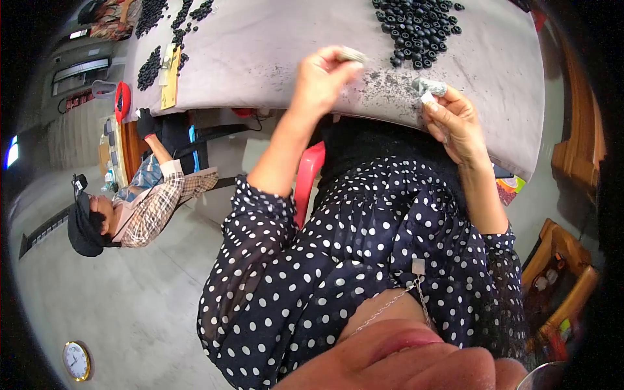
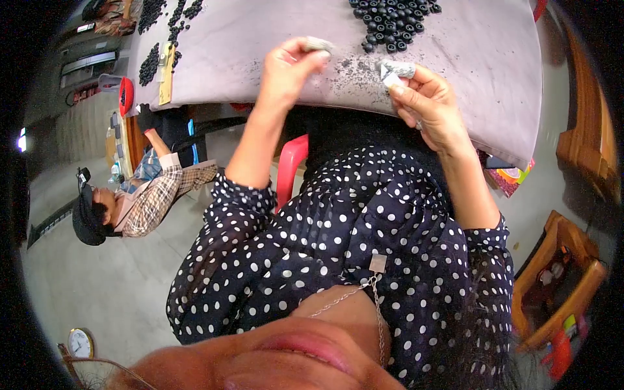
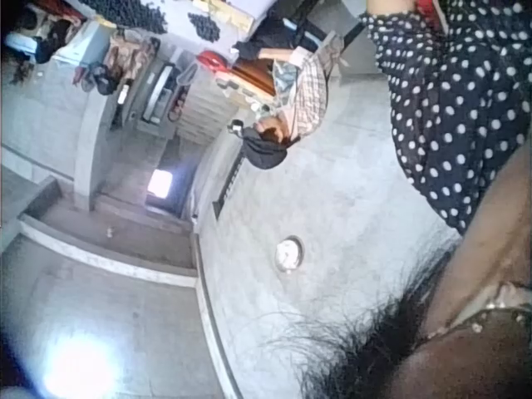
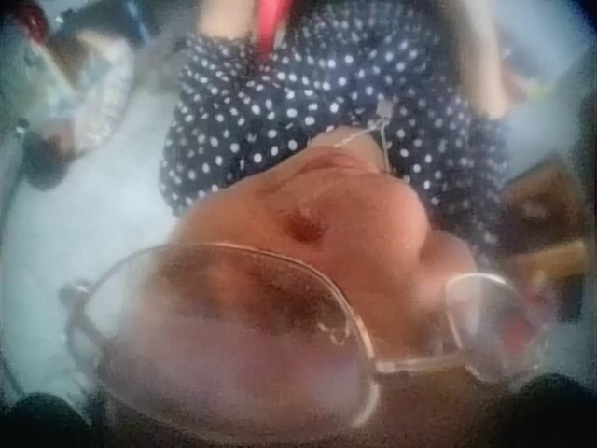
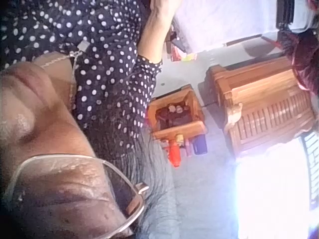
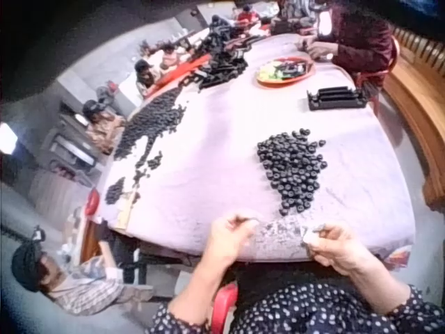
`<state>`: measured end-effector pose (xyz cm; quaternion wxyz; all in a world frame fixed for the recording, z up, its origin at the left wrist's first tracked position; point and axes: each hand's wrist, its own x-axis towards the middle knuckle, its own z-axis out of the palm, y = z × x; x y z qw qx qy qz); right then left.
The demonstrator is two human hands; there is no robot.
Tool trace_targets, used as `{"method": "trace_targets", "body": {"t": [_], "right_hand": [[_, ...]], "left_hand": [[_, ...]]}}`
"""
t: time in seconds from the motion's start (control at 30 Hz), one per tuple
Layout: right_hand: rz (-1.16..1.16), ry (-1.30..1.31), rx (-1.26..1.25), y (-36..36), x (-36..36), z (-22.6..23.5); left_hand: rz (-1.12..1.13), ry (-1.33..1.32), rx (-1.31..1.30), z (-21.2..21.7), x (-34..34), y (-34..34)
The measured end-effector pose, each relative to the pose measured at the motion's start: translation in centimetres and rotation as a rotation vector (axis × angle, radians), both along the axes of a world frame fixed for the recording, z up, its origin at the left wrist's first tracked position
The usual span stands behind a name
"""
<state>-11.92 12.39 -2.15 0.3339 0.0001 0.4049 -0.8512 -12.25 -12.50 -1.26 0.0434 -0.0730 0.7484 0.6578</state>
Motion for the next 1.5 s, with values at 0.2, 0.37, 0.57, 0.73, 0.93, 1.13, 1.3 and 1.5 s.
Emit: {"method": "trace_targets", "body": {"t": [0.2,0.37,0.57,0.73,0.93,1.13,1.3,1.5], "right_hand": [[-0.124,-0.002,0.072,-0.1,-0.4,0.0],[-0.124,0.008,0.07,0.0,-0.5,0.0],[-0.128,-0.027,0.048,0.0,-0.6,-0.3],[-0.118,-0.024,0.047,0.2,-0.5,-0.4],[-0.1,0.02,0.056,0.2,-0.2,-0.2],[-0.058,0.078,0.049,-0.4,0.3,0.9],[-0.03,0.116,0.071,-0.4,0.4,1.1],[0.007,0.137,0.089,-0.5,0.6,1.7]], "left_hand": [[0.142,0.394,-0.888,-1.0,-3.3,-4.9],[0.111,0.714,-1.064,0.8,-3.3,1.5],[-0.133,0.258,-0.664,-0.2,-3.4,5.4],[-0.148,0.268,-0.582,-0.3,-1.8,6.1],[-0.062,0.01,0.076,1.0,-1.2,5.5],[-0.02,-0.436,0.871,2.1,0.4,4.9],[-0.046,-0.477,0.96,1.5,1.3,5.4],[-0.045,-0.426,0.917,1.5,1.7,5.9]]}}
